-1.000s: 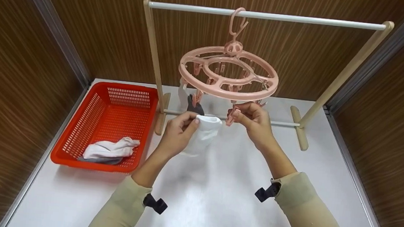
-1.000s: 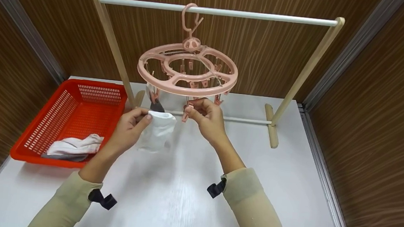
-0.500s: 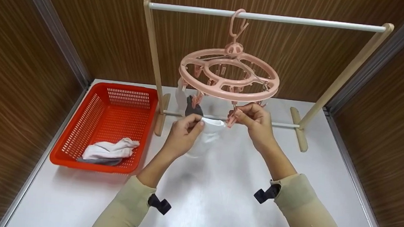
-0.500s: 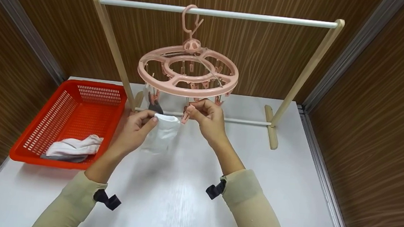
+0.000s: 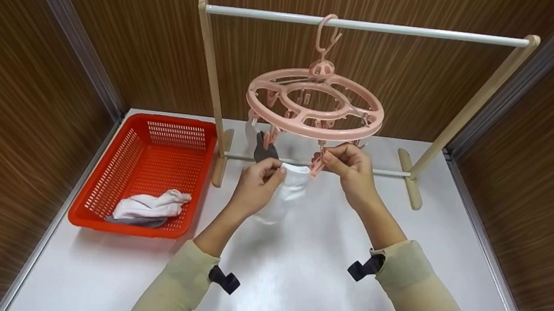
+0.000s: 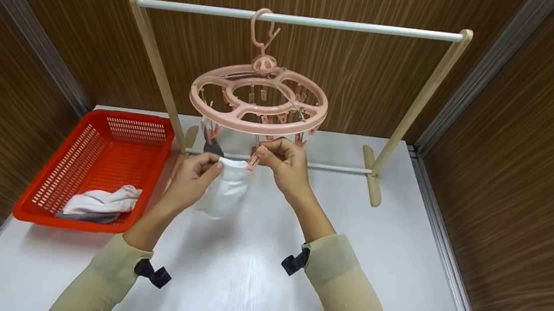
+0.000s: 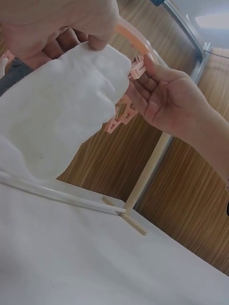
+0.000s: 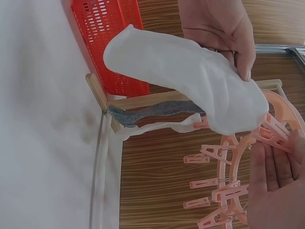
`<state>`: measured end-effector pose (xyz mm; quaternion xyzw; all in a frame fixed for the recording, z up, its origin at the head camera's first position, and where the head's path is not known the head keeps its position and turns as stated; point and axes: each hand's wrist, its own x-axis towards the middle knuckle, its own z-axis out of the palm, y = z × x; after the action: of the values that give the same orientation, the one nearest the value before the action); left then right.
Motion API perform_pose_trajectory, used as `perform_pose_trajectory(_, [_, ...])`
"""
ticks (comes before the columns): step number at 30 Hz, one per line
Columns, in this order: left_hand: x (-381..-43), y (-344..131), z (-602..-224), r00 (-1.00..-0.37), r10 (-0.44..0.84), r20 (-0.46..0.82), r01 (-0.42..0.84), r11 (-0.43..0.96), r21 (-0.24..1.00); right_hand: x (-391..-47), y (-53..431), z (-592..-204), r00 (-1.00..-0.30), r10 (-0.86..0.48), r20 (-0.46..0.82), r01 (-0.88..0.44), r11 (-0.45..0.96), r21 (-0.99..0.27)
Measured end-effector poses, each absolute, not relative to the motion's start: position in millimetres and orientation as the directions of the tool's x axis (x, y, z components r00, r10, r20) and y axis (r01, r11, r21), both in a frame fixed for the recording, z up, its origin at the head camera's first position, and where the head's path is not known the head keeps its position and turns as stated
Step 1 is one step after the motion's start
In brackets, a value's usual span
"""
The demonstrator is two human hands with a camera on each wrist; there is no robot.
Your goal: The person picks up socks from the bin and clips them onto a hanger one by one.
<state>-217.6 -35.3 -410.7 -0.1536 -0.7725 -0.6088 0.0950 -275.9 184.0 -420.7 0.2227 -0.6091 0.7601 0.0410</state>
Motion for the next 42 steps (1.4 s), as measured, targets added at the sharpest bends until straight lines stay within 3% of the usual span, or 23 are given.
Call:
perform_pose_trajectory(16, [-217, -30, -415, -0.920, 0.220, 0.325, 0.345, 0.056, 0.937, -274, 186, -420, -0.905, -0.206, 0.373, -0.322, -0.240, -0.916])
perform_pose_trajectory(35, [-217, -22, -415, -0.914, 0.226, 0.336, 0.351, 0.025, 0.936, -272, 189, -419, -0.928, -0.176, 0.327, -0.275, -0.268, -0.923])
perform_pose_trajectory(42, [-222, -16, -423, -0.936, 0.148, 0.321, 0.330, 0.041, 0.943, -271, 190, -419, -0.920, -0.172, 0.353, -0.314, -0.220, -0.924])
